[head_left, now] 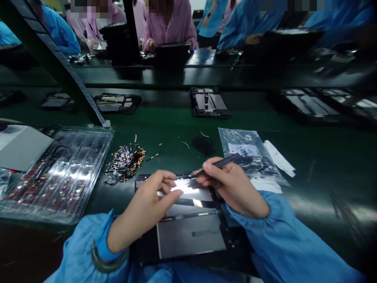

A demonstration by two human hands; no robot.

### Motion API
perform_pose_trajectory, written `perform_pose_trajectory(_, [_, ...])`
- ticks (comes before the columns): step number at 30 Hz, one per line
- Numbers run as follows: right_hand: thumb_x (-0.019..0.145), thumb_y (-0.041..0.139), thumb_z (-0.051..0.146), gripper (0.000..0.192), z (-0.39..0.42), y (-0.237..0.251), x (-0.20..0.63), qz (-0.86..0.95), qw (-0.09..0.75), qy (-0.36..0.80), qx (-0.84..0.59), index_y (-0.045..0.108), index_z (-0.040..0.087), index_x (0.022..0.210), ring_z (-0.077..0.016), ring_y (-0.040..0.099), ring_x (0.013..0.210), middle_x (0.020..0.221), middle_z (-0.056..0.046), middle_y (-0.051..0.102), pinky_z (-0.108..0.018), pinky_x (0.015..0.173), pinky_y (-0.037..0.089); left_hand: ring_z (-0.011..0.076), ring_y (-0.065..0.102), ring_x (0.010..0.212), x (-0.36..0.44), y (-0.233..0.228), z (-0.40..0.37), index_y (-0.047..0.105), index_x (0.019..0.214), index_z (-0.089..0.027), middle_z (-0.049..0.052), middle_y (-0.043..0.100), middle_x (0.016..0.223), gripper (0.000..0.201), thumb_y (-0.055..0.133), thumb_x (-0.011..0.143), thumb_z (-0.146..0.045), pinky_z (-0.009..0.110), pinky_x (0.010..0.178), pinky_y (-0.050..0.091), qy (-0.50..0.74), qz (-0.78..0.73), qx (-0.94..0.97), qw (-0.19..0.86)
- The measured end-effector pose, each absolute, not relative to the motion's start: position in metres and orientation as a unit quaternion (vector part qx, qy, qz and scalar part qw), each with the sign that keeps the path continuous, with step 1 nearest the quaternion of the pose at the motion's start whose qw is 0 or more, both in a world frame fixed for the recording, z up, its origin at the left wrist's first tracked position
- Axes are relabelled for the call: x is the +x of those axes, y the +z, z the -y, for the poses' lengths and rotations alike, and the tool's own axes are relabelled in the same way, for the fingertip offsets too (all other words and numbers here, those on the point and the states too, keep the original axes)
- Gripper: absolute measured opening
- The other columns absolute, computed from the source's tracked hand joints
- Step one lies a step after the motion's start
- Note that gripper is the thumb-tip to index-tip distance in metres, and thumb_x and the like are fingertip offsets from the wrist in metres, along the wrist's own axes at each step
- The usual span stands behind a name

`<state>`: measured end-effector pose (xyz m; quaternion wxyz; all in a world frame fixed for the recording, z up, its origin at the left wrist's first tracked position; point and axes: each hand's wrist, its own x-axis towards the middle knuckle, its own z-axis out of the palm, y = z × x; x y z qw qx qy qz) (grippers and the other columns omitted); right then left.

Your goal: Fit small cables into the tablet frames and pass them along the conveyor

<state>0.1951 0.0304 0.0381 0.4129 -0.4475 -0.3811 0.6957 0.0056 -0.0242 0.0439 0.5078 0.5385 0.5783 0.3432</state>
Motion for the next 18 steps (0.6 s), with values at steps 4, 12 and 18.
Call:
perform_pose_trajectory(4, [0.065, 0.079, 0.045, 0.033, -0.038, 0.027, 0.192, 0.49, 0.418, 0.582, -0.496, 0.063, 0.017, 0.074, -0.0134, 0.067, 0.061, 0.069, -0.003, 0.07, -0.019, 0.055, 0.052, 0.012, 0.057, 0.057, -0.023, 0.042, 0.031, 0.054, 0.102, -0.017, 0.003, 0.061, 0.078, 0.032, 0.061, 0.079, -0.038, 0.016, 0.034, 0.047, 0.378, -0.641, 0.527, 0.411])
perform_pose_trajectory(12, [0.075, 0.068, 0.046, 0.028, -0.04, 0.019, 0.188, 0.613, 0.357, 0.491, -0.506, 0.064, 0.019, 0.075, -0.0189, 0.066, 0.066, 0.07, -0.002, 0.067, -0.03, 0.063, 0.051, 0.0118, 0.057, 0.05, -0.057, 0.046, 0.051, 0.058, 0.096, -0.018, 0.0, 0.061, 0.067, 0.033, 0.066, 0.075, -0.042, 0.018, 0.036, 0.044, 0.419, -0.705, 0.471, 0.324])
perform_pose_trajectory(18, [0.074, 0.068, 0.048, 0.028, -0.039, 0.019, 0.186, 0.637, 0.351, 0.438, -0.528, 0.065, 0.02, 0.072, -0.0189, 0.064, 0.066, 0.073, -0.003, 0.067, -0.031, 0.061, 0.051, 0.0125, 0.055, 0.05, -0.069, 0.053, 0.068, 0.062, 0.092, -0.02, -0.001, 0.061, 0.063, 0.032, 0.068, 0.072, -0.045, 0.019, 0.039, 0.04, 0.424, -0.744, 0.441, 0.271])
